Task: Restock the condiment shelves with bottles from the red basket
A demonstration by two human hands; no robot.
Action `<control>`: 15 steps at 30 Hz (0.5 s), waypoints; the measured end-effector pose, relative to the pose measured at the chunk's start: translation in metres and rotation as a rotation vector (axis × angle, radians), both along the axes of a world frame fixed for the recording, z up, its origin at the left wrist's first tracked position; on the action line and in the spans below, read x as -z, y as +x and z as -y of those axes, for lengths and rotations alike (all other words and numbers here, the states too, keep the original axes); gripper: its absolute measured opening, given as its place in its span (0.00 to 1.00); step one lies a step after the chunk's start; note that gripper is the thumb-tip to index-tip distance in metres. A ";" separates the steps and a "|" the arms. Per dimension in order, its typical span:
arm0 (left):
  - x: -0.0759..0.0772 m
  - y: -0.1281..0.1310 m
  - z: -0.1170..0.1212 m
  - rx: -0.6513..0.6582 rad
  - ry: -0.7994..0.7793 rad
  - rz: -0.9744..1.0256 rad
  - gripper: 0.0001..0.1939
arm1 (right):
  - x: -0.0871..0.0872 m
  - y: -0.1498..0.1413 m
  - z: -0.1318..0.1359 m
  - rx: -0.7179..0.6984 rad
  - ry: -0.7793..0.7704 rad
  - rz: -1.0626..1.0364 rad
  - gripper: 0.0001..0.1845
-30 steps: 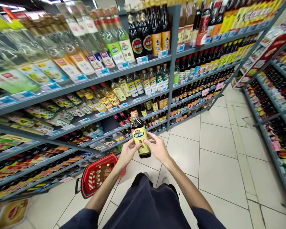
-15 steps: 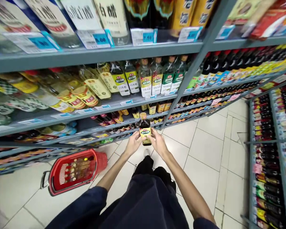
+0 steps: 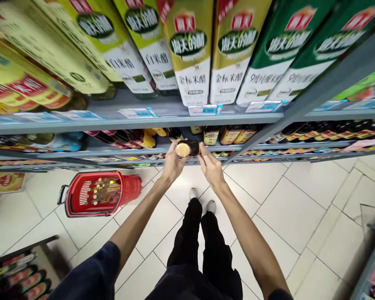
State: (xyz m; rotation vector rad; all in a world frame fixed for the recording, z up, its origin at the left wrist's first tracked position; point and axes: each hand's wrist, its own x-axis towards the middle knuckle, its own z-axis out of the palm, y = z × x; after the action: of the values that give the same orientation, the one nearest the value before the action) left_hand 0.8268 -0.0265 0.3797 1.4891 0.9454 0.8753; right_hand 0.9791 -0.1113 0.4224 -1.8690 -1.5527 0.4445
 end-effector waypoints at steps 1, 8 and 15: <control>0.005 0.005 -0.002 -0.023 0.033 -0.013 0.21 | 0.004 0.003 -0.004 -0.010 0.010 0.003 0.24; 0.036 0.031 -0.004 -0.119 0.105 -0.066 0.19 | 0.033 0.010 -0.023 0.055 0.000 -0.044 0.26; 0.040 0.047 0.001 -0.170 0.112 -0.068 0.16 | 0.053 0.007 -0.029 0.130 0.030 -0.065 0.27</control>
State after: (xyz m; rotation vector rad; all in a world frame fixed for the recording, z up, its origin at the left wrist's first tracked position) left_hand 0.8735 -0.0273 0.3398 1.5587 1.1011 1.0201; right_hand 0.9865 -0.0826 0.3697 -1.9006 -1.3782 0.4173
